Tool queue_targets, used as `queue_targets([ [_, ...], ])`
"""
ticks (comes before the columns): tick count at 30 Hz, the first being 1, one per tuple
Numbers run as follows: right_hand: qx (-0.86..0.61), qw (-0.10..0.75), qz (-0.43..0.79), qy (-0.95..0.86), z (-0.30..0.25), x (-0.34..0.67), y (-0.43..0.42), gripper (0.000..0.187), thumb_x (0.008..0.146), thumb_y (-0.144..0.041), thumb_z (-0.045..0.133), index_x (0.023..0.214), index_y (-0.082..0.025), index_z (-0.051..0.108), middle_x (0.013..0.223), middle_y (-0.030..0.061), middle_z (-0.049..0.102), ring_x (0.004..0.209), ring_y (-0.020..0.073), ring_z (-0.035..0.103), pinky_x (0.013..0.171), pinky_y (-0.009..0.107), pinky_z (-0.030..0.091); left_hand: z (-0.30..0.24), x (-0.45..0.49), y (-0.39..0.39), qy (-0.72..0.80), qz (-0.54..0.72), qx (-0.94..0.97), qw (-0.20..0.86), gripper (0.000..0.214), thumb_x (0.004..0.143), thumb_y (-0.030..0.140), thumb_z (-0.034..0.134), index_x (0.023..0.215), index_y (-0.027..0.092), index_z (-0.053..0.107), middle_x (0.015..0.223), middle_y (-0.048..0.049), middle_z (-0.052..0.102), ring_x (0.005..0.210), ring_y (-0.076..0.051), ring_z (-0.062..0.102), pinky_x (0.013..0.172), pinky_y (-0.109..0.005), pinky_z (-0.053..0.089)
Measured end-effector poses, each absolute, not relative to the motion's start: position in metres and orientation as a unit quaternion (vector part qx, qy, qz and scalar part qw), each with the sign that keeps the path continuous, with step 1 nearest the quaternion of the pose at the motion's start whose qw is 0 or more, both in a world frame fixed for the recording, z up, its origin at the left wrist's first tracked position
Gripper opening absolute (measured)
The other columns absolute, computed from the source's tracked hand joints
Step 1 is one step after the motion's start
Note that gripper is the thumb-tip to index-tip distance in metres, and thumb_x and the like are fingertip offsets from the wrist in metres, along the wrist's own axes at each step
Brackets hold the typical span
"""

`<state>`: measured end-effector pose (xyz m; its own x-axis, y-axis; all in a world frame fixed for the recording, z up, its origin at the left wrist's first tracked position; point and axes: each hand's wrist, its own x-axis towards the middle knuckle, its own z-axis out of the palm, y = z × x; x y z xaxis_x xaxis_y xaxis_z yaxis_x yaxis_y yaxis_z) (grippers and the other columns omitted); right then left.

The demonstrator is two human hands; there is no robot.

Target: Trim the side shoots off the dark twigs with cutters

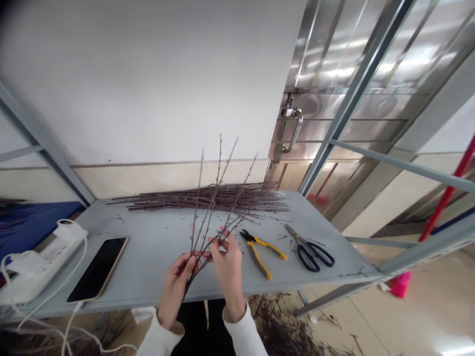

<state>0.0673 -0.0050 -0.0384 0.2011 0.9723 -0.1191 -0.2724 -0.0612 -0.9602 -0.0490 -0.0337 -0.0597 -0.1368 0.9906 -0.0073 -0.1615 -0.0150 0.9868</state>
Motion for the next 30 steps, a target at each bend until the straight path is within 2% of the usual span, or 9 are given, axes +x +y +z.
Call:
queue_targets([
  [4,-0.498,0.605,0.525,-0.331,-0.045,0.065,-0.008,0.066,0.070,-0.034,0.065,0.129,-0.019,0.037,0.092,0.0073,0.072,0.057,0.0214,0.069,0.056,0.036,0.060,-0.060,-0.054,-0.035,0.533,0.590,0.398,0.457,0.035,0.070,0.049,0.069,0.079,0.015,0.069,0.064,-0.0016,0.065,0.058,-0.015,0.055,0.059,-0.025,0.046],
  [6,-0.486,0.609,0.536,-0.326,-0.046,0.064,-0.008,0.065,0.071,-0.036,0.065,0.126,-0.019,0.037,0.087,0.0058,0.072,0.057,0.0213,0.069,0.058,0.037,0.060,-0.060,-0.056,-0.035,0.537,0.593,0.390,0.455,0.035,0.069,0.048,0.071,0.081,0.015,0.069,0.067,-0.0016,0.066,0.059,-0.014,0.054,0.060,-0.024,0.045],
  [10,-0.461,0.610,0.556,-0.327,-0.044,0.063,-0.005,0.046,0.069,-0.035,0.067,0.107,-0.019,0.046,0.082,0.0042,0.072,0.062,0.0205,0.070,0.062,0.036,0.060,-0.064,-0.058,-0.037,0.522,0.586,0.379,0.490,0.035,0.068,0.047,0.072,0.084,0.015,0.071,0.072,-0.0028,0.069,0.064,-0.015,0.057,0.063,-0.024,0.047],
  [13,-0.450,0.608,0.567,-0.326,-0.046,0.063,0.000,0.039,0.066,-0.032,0.069,0.099,-0.019,0.051,0.083,0.0037,0.072,0.066,0.0188,0.069,0.067,0.035,0.059,-0.069,-0.058,-0.037,0.513,0.580,0.379,0.507,0.035,0.066,0.045,0.074,0.083,0.015,0.071,0.070,-0.0027,0.069,0.065,-0.016,0.059,0.066,-0.025,0.048],
  [16,-0.433,0.600,0.586,-0.330,-0.051,0.063,0.003,0.039,0.066,-0.031,0.068,0.100,-0.019,0.053,0.083,0.0037,0.072,0.068,0.0192,0.069,0.068,0.036,0.058,-0.074,-0.060,-0.038,0.507,0.569,0.395,0.513,0.034,0.067,0.045,0.075,0.084,0.016,0.071,0.070,-0.0027,0.070,0.065,-0.016,0.060,0.065,-0.025,0.048],
  [20,-0.429,0.589,0.600,-0.330,-0.057,0.062,0.003,0.042,0.065,-0.035,0.070,0.101,-0.017,0.056,0.076,0.0025,0.071,0.060,0.0180,0.067,0.060,0.034,0.058,-0.080,-0.064,-0.041,0.518,0.544,0.417,0.511,0.034,0.067,0.048,0.073,0.081,0.016,0.070,0.070,-0.0035,0.070,0.067,-0.018,0.061,0.065,-0.026,0.049],
  [23,-0.431,0.586,0.598,-0.338,-0.059,0.061,0.002,0.042,0.063,-0.040,0.074,0.095,-0.017,0.061,0.072,0.0010,0.068,0.059,0.0167,0.064,0.056,0.031,0.057,-0.083,-0.066,-0.045,0.524,0.538,0.431,0.500,0.032,0.069,0.047,0.071,0.079,0.016,0.069,0.072,-0.0036,0.070,0.070,-0.018,0.062,0.069,-0.026,0.049],
  [30,-0.449,0.591,0.592,-0.313,-0.071,0.059,-0.004,0.038,0.059,-0.042,0.080,0.082,-0.018,0.062,0.071,-0.0007,0.064,0.062,0.0160,0.063,0.058,0.031,0.057,-0.085,-0.068,-0.052,0.561,0.578,0.389,0.447,0.029,0.070,0.046,0.072,0.079,0.018,0.067,0.073,-0.0012,0.067,0.069,-0.016,0.059,0.066,-0.023,0.048],
])
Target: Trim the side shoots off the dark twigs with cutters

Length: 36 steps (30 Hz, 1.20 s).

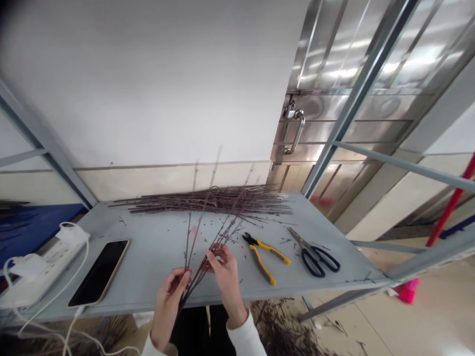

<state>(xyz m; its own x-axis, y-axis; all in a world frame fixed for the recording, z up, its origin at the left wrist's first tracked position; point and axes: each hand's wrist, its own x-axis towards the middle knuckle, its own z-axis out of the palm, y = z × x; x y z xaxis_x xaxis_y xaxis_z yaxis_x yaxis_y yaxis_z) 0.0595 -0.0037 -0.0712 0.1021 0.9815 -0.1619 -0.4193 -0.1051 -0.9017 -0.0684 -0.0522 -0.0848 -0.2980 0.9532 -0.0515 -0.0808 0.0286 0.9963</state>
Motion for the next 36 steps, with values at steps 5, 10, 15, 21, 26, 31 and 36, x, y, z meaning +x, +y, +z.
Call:
queue_targets([
  [5,-0.436,0.585,0.611,-0.308,-0.079,0.061,-0.007,0.037,0.060,-0.042,0.080,0.080,-0.017,0.061,0.073,0.0010,0.066,0.064,0.0175,0.065,0.060,0.033,0.058,-0.090,-0.071,-0.050,0.543,0.586,0.352,0.487,0.034,0.062,0.047,0.077,0.074,0.017,0.066,0.066,0.0012,0.063,0.063,-0.014,0.055,0.061,-0.022,0.047],
  [10,-0.425,0.580,0.624,-0.305,-0.087,0.054,-0.006,0.046,0.056,-0.046,0.080,0.086,-0.018,0.060,0.070,0.0004,0.068,0.052,0.0173,0.063,0.055,0.035,0.057,-0.099,-0.072,-0.052,0.551,0.580,0.337,0.496,0.037,0.057,0.048,0.080,0.074,0.017,0.069,0.069,-0.0008,0.066,0.070,-0.017,0.059,0.072,-0.025,0.048],
  [15,-0.432,0.575,0.629,-0.296,-0.093,0.048,-0.007,0.050,0.054,-0.049,0.080,0.086,-0.017,0.059,0.073,0.0026,0.070,0.052,0.0194,0.065,0.054,0.035,0.056,-0.105,-0.076,-0.059,0.550,0.570,0.331,0.513,0.037,0.059,0.049,0.079,0.076,0.017,0.071,0.071,-0.0011,0.069,0.070,-0.017,0.060,0.066,-0.023,0.049],
  [21,-0.432,0.568,0.639,-0.288,-0.092,0.050,-0.007,0.051,0.052,-0.050,0.081,0.084,-0.018,0.057,0.075,0.0041,0.072,0.054,0.0200,0.066,0.058,0.036,0.056,-0.108,-0.076,-0.055,0.501,0.622,0.176,0.576,0.034,0.050,0.038,0.087,0.071,0.015,0.073,0.073,-0.0019,0.072,0.071,-0.016,0.065,0.072,-0.024,0.052],
  [26,-0.432,0.571,0.630,-0.300,-0.083,0.054,0.001,0.045,0.054,-0.045,0.081,0.083,-0.018,0.059,0.075,0.0020,0.071,0.060,0.0178,0.066,0.060,0.032,0.055,-0.095,-0.076,-0.042,0.469,0.627,0.105,0.614,0.031,0.048,0.034,0.088,0.067,0.013,0.074,0.071,-0.0051,0.074,0.068,-0.017,0.067,0.068,-0.025,0.053],
  [31,-0.420,0.585,0.615,-0.321,-0.075,0.058,0.008,0.041,0.059,-0.042,0.080,0.086,-0.018,0.060,0.079,0.0007,0.069,0.065,0.0161,0.066,0.064,0.030,0.057,-0.079,-0.074,-0.034,0.439,0.625,0.191,0.617,0.035,0.057,0.040,0.082,0.074,0.010,0.076,0.073,-0.0076,0.074,0.070,-0.017,0.066,0.070,-0.025,0.052],
  [36,-0.405,0.587,0.613,-0.340,-0.069,0.064,0.012,0.040,0.064,-0.041,0.077,0.090,-0.019,0.058,0.085,0.0034,0.071,0.068,0.0169,0.068,0.066,0.031,0.057,-0.074,-0.069,-0.028,0.430,0.632,0.208,0.610,0.030,0.058,0.038,0.080,0.074,0.013,0.075,0.072,-0.0043,0.072,0.069,-0.015,0.064,0.066,-0.022,0.050],
])
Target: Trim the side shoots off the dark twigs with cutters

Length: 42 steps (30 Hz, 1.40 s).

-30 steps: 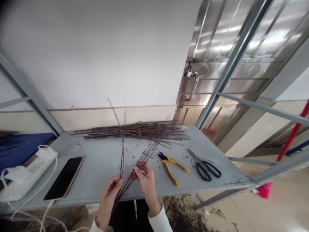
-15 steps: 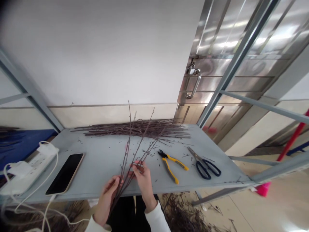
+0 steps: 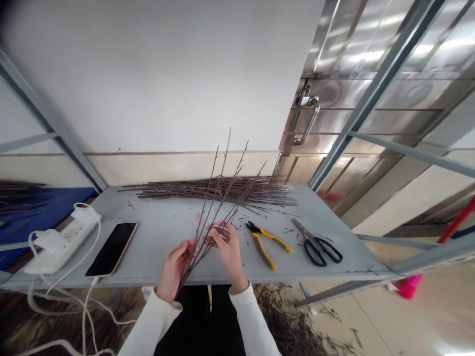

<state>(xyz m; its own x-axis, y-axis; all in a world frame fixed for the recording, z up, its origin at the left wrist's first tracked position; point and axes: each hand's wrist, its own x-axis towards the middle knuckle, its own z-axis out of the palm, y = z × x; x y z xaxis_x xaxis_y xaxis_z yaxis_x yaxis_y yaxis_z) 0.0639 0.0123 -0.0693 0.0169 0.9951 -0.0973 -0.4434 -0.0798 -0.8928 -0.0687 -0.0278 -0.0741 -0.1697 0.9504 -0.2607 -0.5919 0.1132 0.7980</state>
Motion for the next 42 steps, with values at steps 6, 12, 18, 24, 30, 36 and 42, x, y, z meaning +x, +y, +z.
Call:
queue_targets([
  [6,-0.400,0.588,0.604,-0.360,-0.068,0.067,0.012,0.040,0.065,-0.039,0.077,0.094,-0.020,0.058,0.084,0.0016,0.071,0.068,0.0160,0.068,0.066,0.030,0.058,-0.077,-0.066,-0.031,0.433,0.631,0.245,0.596,0.027,0.065,0.037,0.077,0.078,0.014,0.074,0.076,-0.0026,0.072,0.073,-0.014,0.064,0.070,-0.022,0.048],
  [12,-0.399,0.574,0.610,-0.373,-0.085,0.059,0.002,0.046,0.064,-0.040,0.077,0.099,-0.019,0.057,0.083,0.0034,0.071,0.071,0.0194,0.068,0.063,0.033,0.059,-0.097,-0.070,-0.046,0.504,0.599,0.296,0.548,0.035,0.054,0.034,0.084,0.082,0.016,0.075,0.071,-0.0021,0.072,0.069,-0.016,0.063,0.072,-0.026,0.048],
  [18,-0.420,0.567,0.603,-0.372,-0.103,0.052,-0.009,0.044,0.063,-0.040,0.078,0.096,-0.019,0.056,0.078,0.0019,0.069,0.063,0.0180,0.066,0.059,0.031,0.058,-0.108,-0.077,-0.057,0.541,0.589,0.306,0.517,0.036,0.053,0.042,0.081,0.076,0.016,0.072,0.074,-0.0038,0.073,0.075,-0.021,0.065,0.074,-0.030,0.051],
  [24,-0.447,0.563,0.577,-0.387,-0.119,0.045,-0.018,0.043,0.064,-0.040,0.076,0.096,-0.018,0.057,0.076,0.0025,0.068,0.068,0.0191,0.066,0.061,0.030,0.056,-0.110,-0.087,-0.064,0.603,0.506,0.388,0.480,0.032,0.062,0.046,0.072,0.077,0.017,0.068,0.079,-0.0067,0.072,0.079,-0.025,0.066,0.077,-0.036,0.051],
  [30,-0.465,0.547,0.586,-0.375,-0.123,0.042,-0.024,0.044,0.062,-0.042,0.076,0.093,-0.020,0.055,0.076,0.0021,0.068,0.060,0.0178,0.065,0.054,0.029,0.053,-0.090,-0.081,-0.048,0.646,0.492,0.437,0.387,0.035,0.069,0.044,0.067,0.094,0.019,0.067,0.103,-0.0131,0.068,0.090,-0.029,0.063,0.081,-0.041,0.047],
  [36,-0.448,0.549,0.601,-0.369,-0.133,0.039,-0.026,0.044,0.065,-0.046,0.074,0.094,-0.021,0.054,0.074,0.0007,0.067,0.055,0.0161,0.063,0.050,0.027,0.050,-0.062,-0.053,0.031,0.588,0.585,0.426,0.361,0.035,0.066,0.036,0.072,0.096,0.019,0.065,0.109,-0.0128,0.063,0.094,-0.026,0.058,0.085,-0.036,0.042],
  [42,-0.473,0.517,0.597,-0.391,-0.143,0.039,-0.025,0.046,0.066,-0.049,0.072,0.097,-0.020,0.055,0.079,0.0026,0.068,0.059,0.0185,0.064,0.053,0.031,0.053,-0.062,-0.035,0.091,0.542,0.556,0.440,0.450,0.025,0.062,0.032,0.075,0.081,0.016,0.068,0.065,-0.0027,0.065,0.054,-0.015,0.055,0.057,-0.026,0.042],
])
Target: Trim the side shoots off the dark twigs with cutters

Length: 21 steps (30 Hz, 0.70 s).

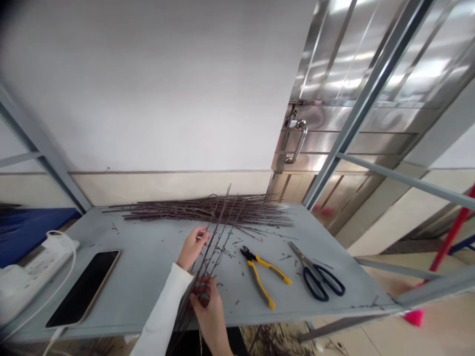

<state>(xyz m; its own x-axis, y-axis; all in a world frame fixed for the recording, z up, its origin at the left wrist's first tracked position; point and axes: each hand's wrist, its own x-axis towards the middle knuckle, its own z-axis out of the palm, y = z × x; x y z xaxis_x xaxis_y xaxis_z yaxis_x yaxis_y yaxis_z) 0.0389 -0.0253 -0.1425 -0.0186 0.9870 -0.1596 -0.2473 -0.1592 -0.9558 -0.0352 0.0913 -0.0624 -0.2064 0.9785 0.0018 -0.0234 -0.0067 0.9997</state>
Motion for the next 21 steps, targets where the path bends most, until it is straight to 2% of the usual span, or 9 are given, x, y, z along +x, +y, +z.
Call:
queue_targets([
  [2,-0.485,0.481,0.596,-0.423,-0.136,0.050,-0.025,0.046,0.068,-0.053,0.068,0.098,-0.020,0.058,0.084,0.0050,0.070,0.061,0.0203,0.065,0.054,0.032,0.053,-0.065,-0.034,0.096,0.526,0.558,0.436,0.471,0.025,0.064,0.033,0.073,0.080,0.015,0.068,0.059,0.0000,0.062,0.046,-0.012,0.048,0.048,-0.023,0.038],
  [5,-0.561,0.435,0.520,-0.475,-0.119,0.097,-0.019,0.047,0.074,-0.060,0.056,0.100,-0.021,0.063,0.078,0.0062,0.070,0.062,0.0233,0.066,0.051,0.032,0.052,-0.064,-0.034,0.094,0.496,0.571,0.423,0.498,0.031,0.065,0.038,0.072,0.083,0.014,0.067,0.068,-0.0015,0.064,0.047,-0.010,0.049,0.043,-0.021,0.035],
  [6,-0.609,0.440,0.447,-0.486,-0.114,0.122,-0.014,0.047,0.075,-0.061,0.051,0.098,-0.021,0.064,0.075,0.0070,0.070,0.065,0.0244,0.066,0.056,0.033,0.053,-0.063,-0.034,0.093,0.484,0.577,0.419,0.507,0.032,0.065,0.040,0.071,0.085,0.014,0.067,0.073,-0.0022,0.065,0.049,-0.009,0.050,0.043,-0.020,0.035],
  [9,-0.724,0.438,0.194,-0.496,-0.108,0.215,0.003,0.045,0.076,-0.057,0.040,0.087,-0.020,0.063,0.084,0.0143,0.070,0.069,0.0276,0.065,0.064,0.039,0.052,-0.058,-0.034,0.087,0.447,0.593,0.406,0.533,0.036,0.067,0.043,0.071,0.089,0.016,0.065,0.081,-0.0020,0.064,0.050,-0.007,0.049,0.042,-0.018,0.035],
  [11,-0.764,0.378,0.021,-0.522,-0.115,0.274,0.016,0.042,0.074,-0.050,0.035,0.084,-0.018,0.061,0.086,0.0193,0.067,0.074,0.0319,0.064,0.074,0.046,0.049,-0.055,-0.034,0.083,0.426,0.602,0.397,0.546,0.037,0.067,0.044,0.071,0.091,0.016,0.065,0.081,-0.0015,0.064,0.048,-0.005,0.046,0.042,-0.018,0.033],
  [12,-0.777,0.333,-0.023,-0.533,-0.122,0.298,0.022,0.040,0.073,-0.048,0.034,0.082,-0.018,0.060,0.085,0.0207,0.065,0.079,0.0347,0.064,0.077,0.050,0.047,-0.054,-0.034,0.082,0.417,0.606,0.393,0.552,0.037,0.067,0.044,0.072,0.091,0.017,0.065,0.081,-0.0014,0.063,0.047,-0.005,0.045,0.041,-0.017,0.032],
  [15,-0.779,0.262,-0.020,-0.570,-0.145,0.346,0.035,0.032,0.066,-0.046,0.037,0.076,-0.021,0.054,0.080,0.0205,0.065,0.077,0.0366,0.064,0.076,0.050,0.047,-0.053,-0.033,0.079,0.399,0.612,0.384,0.565,0.037,0.066,0.043,0.074,0.091,0.017,0.066,0.079,-0.0015,0.063,0.046,-0.004,0.042,0.040,-0.017,0.030],
  [19,-0.761,0.281,0.050,-0.582,-0.164,0.371,0.043,0.026,0.056,-0.047,0.042,0.072,-0.027,0.046,0.076,0.0182,0.066,0.073,0.0362,0.066,0.071,0.046,0.050,-0.053,-0.033,0.078,0.387,0.615,0.384,0.570,0.035,0.064,0.043,0.076,0.086,0.017,0.066,0.075,-0.0002,0.062,0.042,-0.002,0.037,0.039,-0.017,0.027],
  [21,-0.777,0.277,0.058,-0.562,-0.166,0.380,0.045,0.024,0.051,-0.048,0.049,0.065,-0.030,0.042,0.066,0.0147,0.065,0.067,0.0362,0.066,0.065,0.045,0.051,-0.051,-0.034,0.076,0.385,0.613,0.391,0.569,0.035,0.064,0.043,0.076,0.084,0.016,0.067,0.073,0.0003,0.061,0.041,-0.002,0.036,0.038,-0.017,0.026],
])
